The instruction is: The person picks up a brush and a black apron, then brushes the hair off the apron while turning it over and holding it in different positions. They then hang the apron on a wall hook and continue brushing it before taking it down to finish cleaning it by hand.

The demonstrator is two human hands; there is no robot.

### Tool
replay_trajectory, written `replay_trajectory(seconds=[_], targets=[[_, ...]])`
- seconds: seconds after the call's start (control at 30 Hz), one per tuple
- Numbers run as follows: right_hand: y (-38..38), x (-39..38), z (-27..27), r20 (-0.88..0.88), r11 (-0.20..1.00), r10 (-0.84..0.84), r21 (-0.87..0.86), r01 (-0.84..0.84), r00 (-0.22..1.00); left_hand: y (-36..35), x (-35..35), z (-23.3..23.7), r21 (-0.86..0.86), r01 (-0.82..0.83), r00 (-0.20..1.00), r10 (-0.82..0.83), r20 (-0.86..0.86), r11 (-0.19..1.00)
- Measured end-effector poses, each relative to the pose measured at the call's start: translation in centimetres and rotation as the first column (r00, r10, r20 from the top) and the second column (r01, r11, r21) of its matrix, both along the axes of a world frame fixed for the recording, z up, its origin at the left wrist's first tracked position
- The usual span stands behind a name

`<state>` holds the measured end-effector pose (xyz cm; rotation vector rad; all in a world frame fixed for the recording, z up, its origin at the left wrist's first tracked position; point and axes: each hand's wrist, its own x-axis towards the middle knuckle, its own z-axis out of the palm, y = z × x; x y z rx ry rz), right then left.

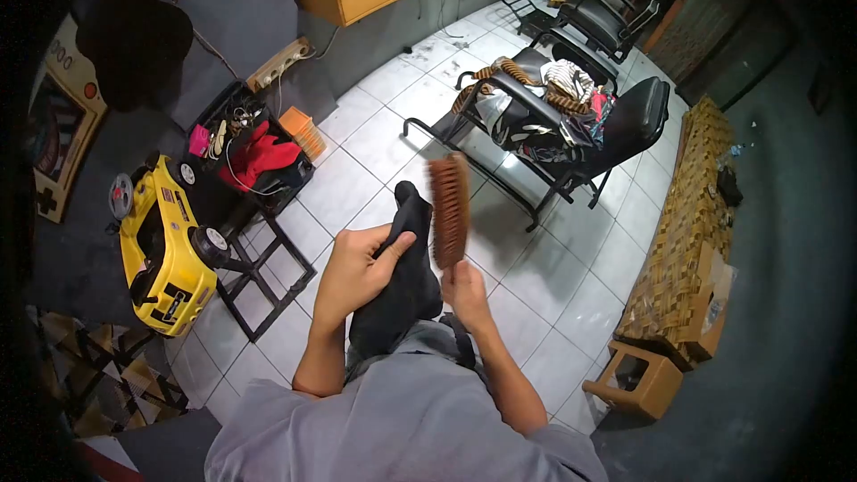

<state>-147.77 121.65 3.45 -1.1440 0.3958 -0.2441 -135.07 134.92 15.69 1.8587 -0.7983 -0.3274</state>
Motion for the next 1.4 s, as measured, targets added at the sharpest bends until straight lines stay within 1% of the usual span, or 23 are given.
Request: replay_trajectory(seconds=[0.07,0.1,0.2,0.23,0.33,0.4,0.43,0.53,0.63,0.67,0.7,0.73,0.77,0.8,0.83,0.93,1.0,1.07,1.17,1.2,1.23,1.33,1.4], targets=[[0.6,0.5,0.7,0.034,0.983,0.01,-0.186,-0.004,0.999,-0.7,-0.3,0.1,-0.021,-0.005,0.999,0.006,0.038,1.0],[-0.3,0.4,-0.8,0.014,0.981,0.035,-0.193,-0.031,0.999,-1.0,-0.3,0.4,-0.037,-0.028,0.998,0.029,0.051,0.999],[-2.9,0.0,-5.9,-0.139,0.755,-0.047,-0.653,-0.056,0.989,-1.4,-0.4,1.1,-0.088,-0.094,0.996,0.094,-0.003,0.992],[-3.9,-0.5,-7.1,-0.319,0.686,0.002,-0.689,-0.233,0.948,-1.5,-0.6,1.7,-0.117,-0.101,0.994,0.097,-0.041,0.988],[-6.5,-3.7,-17.2,-0.504,0.482,0.014,-0.753,-0.447,0.864,-2.4,-1.0,1.9,-0.088,-0.081,0.995,0.075,-0.067,0.993],[-9.0,-5.5,-21.7,-0.678,0.4,0.041,-0.662,-0.634,0.734,-3.3,-1.4,1.6,-0.104,-0.082,0.994,0.073,-0.087,0.991],[-9.6,-6.0,-22.2,-0.756,0.36,0.043,-0.598,-0.716,0.653,-3.5,-1.1,0.7,-0.026,-0.067,0.996,0.065,-0.068,0.997],[-11.1,-6.2,-23.6,-0.858,0.395,-0.045,-0.485,-0.78,0.511,-4.6,-1.8,0.5,-0.125,-0.078,0.979,0.052,-0.196,0.989],[-12.6,-5.3,-24.7,-0.78,0.398,-0.127,-0.606,-0.689,0.613,-5.7,-2.0,0.4,-0.199,-0.144,0.932,0.065,-0.358,0.969],[-13.2,-5.0,-24.8,-0.766,0.683,-0.041,-0.49,-0.541,0.642,-5.9,-1.8,0.2,-0.184,-0.137,0.93,0.062,-0.363,0.973],[-13.2,-4.2,-21.7,-0.728,0.889,0.03,-0.294,-0.352,0.685,-6.1,-1.7,-0.1,-0.169,-0.13,0.927,0.059,-0.37,0.977],[-13.2,-3.3,-17.8,-0.671,0.989,0.076,-0.045,-0.143,0.737,-6.4,-1.6,-0.5,-0.157,-0.122,0.925,0.055,-0.376,0.98],[-13.1,-2.7,-13.7,-0.558,0.949,0.195,0.316,-0.01,0.806,-6.9,-1.5,-1.0,-0.158,-0.127,0.93,0.062,-0.363,0.979],[-12.8,-2.2,-10.4,-0.405,0.761,0.254,0.645,0.077,0.878,-7.4,-1.5,-1.4,-0.158,-0.133,0.934,0.071,-0.349,0.978],[-12.9,-2.1,-9.1,-0.165,0.45,0.283,0.893,0.021,0.945,-7.8,-1.5,-1.7,-0.156,-0.14,0.938,0.081,-0.336,0.978],[-12.0,-2.0,-7.8,-0.007,0.266,0.211,0.963,-0.051,0.978,-9.0,-1.4,-0.6,-0.134,-0.104,0.981,0.08,-0.174,0.985],[-11.9,-2.4,-8.3,-0.198,0.548,0.208,0.835,0.054,0.958,-9.7,-1.2,-0.6,-0.154,-0.115,0.985,0.092,-0.149,0.981],[-11.7,-2.7,-8.0,-0.454,0.824,0.103,0.538,0.181,0.885,-10.3,-0.8,-0.5,-0.159,-0.125,0.99,0.111,-0.092,0.979],[-11.7,-3.7,-8.0,-0.495,0.991,-0.06,0.077,0.113,0.867,-11.0,-0.4,-0.8,-0.14,-0.136,0.991,0.136,-0.009,0.981],[-12.0,-3.8,-7.9,-0.48,0.99,-0.13,-0.111,0.087,0.868,-11.3,-0.2,-1.3,-0.135,-0.136,0.991,0.136,-0.009,0.981],[-12.0,-4.0,-7.4,-0.376,0.891,-0.287,-0.443,0.1,0.881,-11.8,0.0,-1.7,-0.13,-0.134,0.991,0.134,-0.008,0.982],[-12.2,-3.7,-6.2,-0.209,0.863,-0.353,-0.45,0.231,0.912,-12.9,-0.4,-2.0,-0.186,-0.124,0.991,0.111,-0.076,0.975],[-12.2,-3.5,-4.4,-0.157,0.944,-0.24,-0.266,0.193,0.958,-13.4,-0.8,-1.9,-0.175,-0.109,0.992,0.097,-0.078,0.978]])
